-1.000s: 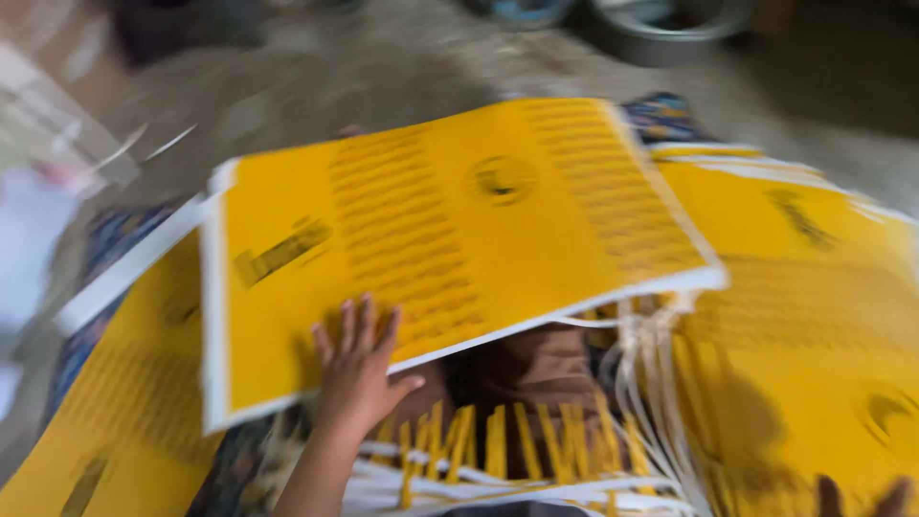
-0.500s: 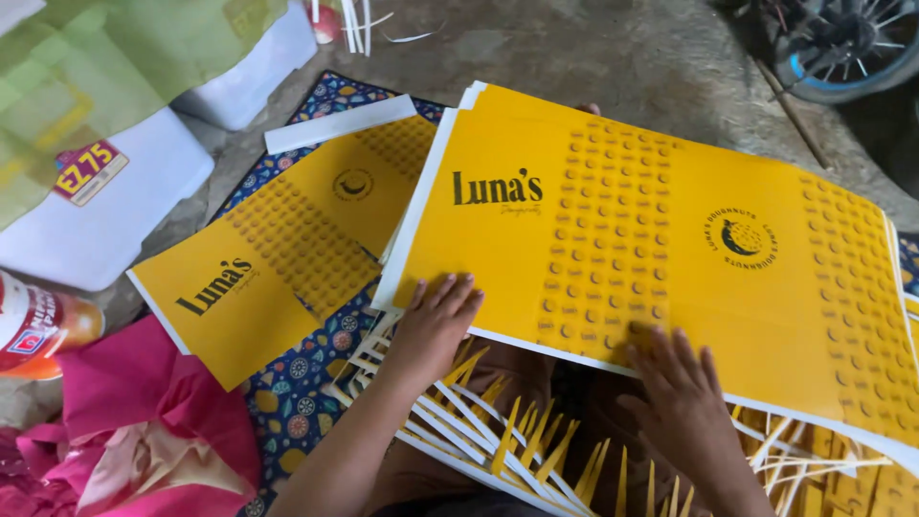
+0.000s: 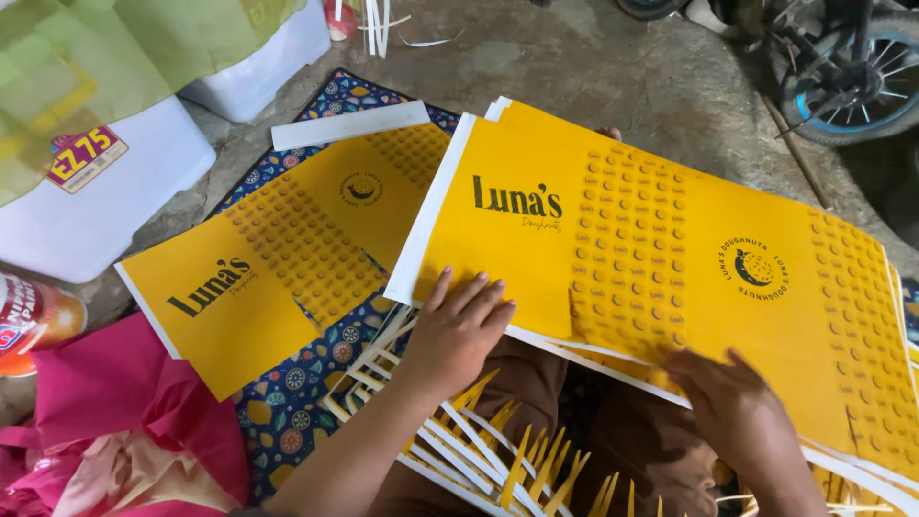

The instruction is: Sort and stack flat yellow cardboard boxes.

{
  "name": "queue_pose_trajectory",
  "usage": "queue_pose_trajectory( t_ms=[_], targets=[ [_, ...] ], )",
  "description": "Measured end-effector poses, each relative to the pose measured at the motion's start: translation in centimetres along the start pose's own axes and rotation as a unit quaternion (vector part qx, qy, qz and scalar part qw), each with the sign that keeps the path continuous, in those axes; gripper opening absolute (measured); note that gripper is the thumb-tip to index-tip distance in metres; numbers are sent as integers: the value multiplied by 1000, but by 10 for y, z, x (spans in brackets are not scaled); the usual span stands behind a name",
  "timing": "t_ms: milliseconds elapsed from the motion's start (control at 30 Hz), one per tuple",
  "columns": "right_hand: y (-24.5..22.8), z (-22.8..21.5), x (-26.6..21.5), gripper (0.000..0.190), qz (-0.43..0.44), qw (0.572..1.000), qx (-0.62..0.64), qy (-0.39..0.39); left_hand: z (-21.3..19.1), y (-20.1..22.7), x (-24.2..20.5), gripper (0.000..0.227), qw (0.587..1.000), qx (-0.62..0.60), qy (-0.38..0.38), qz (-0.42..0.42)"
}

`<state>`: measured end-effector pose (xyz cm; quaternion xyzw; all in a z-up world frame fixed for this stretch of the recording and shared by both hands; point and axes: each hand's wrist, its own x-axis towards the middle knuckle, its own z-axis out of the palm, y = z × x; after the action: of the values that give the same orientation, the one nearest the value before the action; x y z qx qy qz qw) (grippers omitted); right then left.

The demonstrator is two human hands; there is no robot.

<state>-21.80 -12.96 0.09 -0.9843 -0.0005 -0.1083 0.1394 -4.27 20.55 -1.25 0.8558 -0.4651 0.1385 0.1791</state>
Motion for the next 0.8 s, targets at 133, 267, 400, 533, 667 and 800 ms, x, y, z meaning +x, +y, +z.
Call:
queue_pose_trajectory(
  t_ms=[133,267,400,533,667,800],
  targets=[
    [-23,-21,-6,16,-86,950,-187,236,-22,20,2,31,994,34,105,22],
    [-22,-20,-22,22,-96,922,-168,334,-40,46,-9,31,999,11,46,27],
    [29,25,-59,10,-71,934,-157,314,-17,65,-39,28,997,-6,8,71],
    [79,83,-107,25,-45,954,-153,255,13,71,-64,52,973,-135,-173,70],
    [49,75,-123,44,-18,975,-96,202,-10,57,-56,66,979,-178,-97,31],
    [61,69,-114,44,14,968,-67,240,4,17,-51,58,965,-144,197,-94]
  ],
)
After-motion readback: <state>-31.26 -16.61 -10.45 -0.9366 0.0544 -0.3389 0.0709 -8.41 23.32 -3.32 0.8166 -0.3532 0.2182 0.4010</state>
